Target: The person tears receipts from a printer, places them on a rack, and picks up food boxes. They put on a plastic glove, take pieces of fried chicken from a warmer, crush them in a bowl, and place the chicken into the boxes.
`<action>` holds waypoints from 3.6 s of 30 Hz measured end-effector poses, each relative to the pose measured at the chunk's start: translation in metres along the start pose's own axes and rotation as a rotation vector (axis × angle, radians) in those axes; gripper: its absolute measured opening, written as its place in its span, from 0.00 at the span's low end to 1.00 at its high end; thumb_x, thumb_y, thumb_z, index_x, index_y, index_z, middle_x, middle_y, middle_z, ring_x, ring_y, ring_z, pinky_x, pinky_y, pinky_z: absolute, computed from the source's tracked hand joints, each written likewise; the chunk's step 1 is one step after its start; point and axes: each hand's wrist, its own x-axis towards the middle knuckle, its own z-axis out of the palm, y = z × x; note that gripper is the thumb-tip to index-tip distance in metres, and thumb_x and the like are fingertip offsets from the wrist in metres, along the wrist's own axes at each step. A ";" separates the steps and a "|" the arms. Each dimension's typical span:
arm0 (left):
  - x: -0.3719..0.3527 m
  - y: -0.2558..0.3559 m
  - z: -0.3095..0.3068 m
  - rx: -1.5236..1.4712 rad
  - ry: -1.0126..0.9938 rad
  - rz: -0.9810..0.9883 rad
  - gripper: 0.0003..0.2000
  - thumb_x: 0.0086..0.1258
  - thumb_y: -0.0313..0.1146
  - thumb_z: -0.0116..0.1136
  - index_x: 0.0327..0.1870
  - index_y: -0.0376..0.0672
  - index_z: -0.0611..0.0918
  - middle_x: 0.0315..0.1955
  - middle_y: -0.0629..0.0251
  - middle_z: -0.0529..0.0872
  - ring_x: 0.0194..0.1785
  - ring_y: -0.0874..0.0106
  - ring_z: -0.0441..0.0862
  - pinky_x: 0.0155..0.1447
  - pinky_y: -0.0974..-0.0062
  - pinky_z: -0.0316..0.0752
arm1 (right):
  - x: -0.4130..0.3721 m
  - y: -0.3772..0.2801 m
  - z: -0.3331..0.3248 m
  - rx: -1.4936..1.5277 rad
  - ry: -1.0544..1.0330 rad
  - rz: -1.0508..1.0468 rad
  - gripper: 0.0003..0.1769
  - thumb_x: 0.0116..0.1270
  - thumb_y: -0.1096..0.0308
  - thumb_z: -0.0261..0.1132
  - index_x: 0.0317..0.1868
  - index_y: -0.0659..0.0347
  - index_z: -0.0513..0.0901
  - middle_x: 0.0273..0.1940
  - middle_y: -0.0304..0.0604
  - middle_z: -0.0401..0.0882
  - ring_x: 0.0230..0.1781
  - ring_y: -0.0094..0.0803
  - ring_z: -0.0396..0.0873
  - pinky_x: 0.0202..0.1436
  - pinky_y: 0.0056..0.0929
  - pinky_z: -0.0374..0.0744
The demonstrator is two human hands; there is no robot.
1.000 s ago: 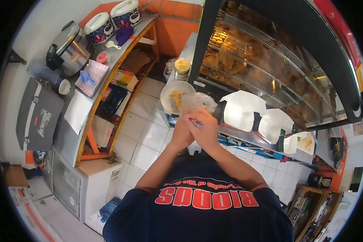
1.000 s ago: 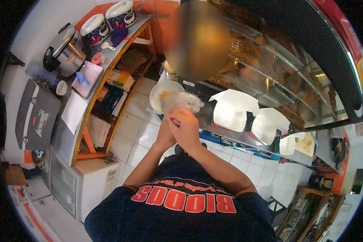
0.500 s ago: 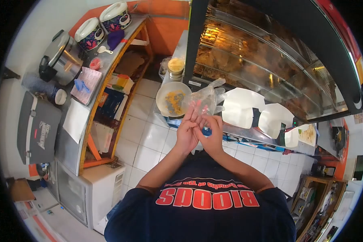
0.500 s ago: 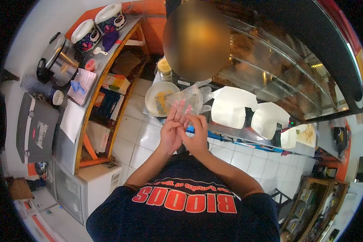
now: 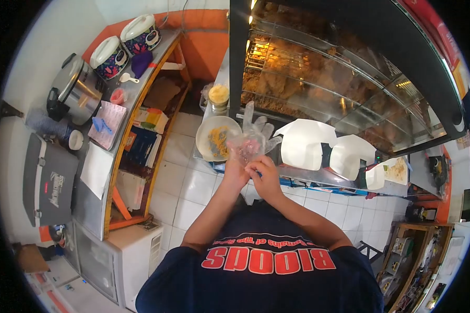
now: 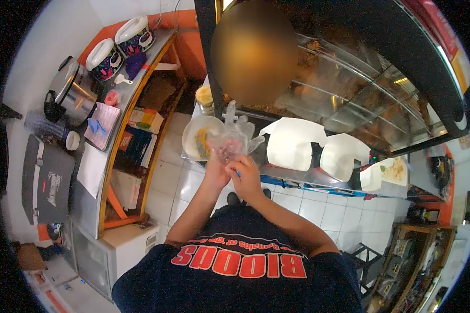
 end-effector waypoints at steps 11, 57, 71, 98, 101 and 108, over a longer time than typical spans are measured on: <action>0.000 0.010 0.024 0.028 -0.330 0.030 0.54 0.59 0.87 0.33 0.84 0.66 0.50 0.81 0.64 0.57 0.83 0.52 0.51 0.79 0.41 0.48 | 0.003 -0.008 -0.016 0.191 -0.246 0.134 0.04 0.65 0.72 0.68 0.35 0.63 0.83 0.39 0.45 0.78 0.42 0.43 0.78 0.48 0.36 0.76; 0.174 0.038 0.336 2.127 -0.809 0.099 0.71 0.44 0.64 0.80 0.83 0.40 0.45 0.80 0.41 0.55 0.82 0.50 0.56 0.82 0.59 0.59 | -0.116 0.054 -0.157 0.488 0.505 0.710 0.16 0.70 0.70 0.67 0.56 0.63 0.85 0.40 0.33 0.83 0.38 0.19 0.75 0.42 0.20 0.73; 0.122 0.002 0.344 2.392 -0.510 0.563 0.47 0.61 0.66 0.61 0.79 0.50 0.66 0.68 0.51 0.79 0.70 0.55 0.77 0.74 0.62 0.71 | -0.131 0.057 -0.167 0.502 0.559 0.731 0.15 0.69 0.71 0.68 0.55 0.62 0.85 0.38 0.30 0.80 0.36 0.18 0.72 0.40 0.19 0.71; 0.163 0.040 0.318 2.332 -0.446 0.580 0.36 0.71 0.55 0.54 0.79 0.53 0.66 0.66 0.49 0.80 0.68 0.51 0.77 0.71 0.59 0.72 | -0.154 0.072 -0.177 0.467 0.599 0.785 0.13 0.69 0.71 0.67 0.52 0.63 0.86 0.37 0.33 0.83 0.33 0.19 0.73 0.37 0.20 0.71; 0.097 0.044 0.327 2.404 -0.386 0.538 0.29 0.73 0.49 0.52 0.76 0.58 0.70 0.71 0.52 0.74 0.69 0.55 0.76 0.68 0.57 0.74 | -0.162 0.076 -0.176 0.447 0.590 0.779 0.13 0.69 0.71 0.67 0.52 0.64 0.86 0.37 0.35 0.83 0.35 0.21 0.76 0.39 0.22 0.74; 0.102 0.027 0.275 1.974 -0.696 1.649 0.34 0.61 0.31 0.65 0.73 0.55 0.72 0.73 0.55 0.71 0.66 0.51 0.78 0.61 0.58 0.80 | -0.188 0.095 -0.193 0.335 0.566 0.903 0.15 0.67 0.69 0.68 0.51 0.66 0.86 0.40 0.40 0.87 0.40 0.26 0.82 0.47 0.26 0.79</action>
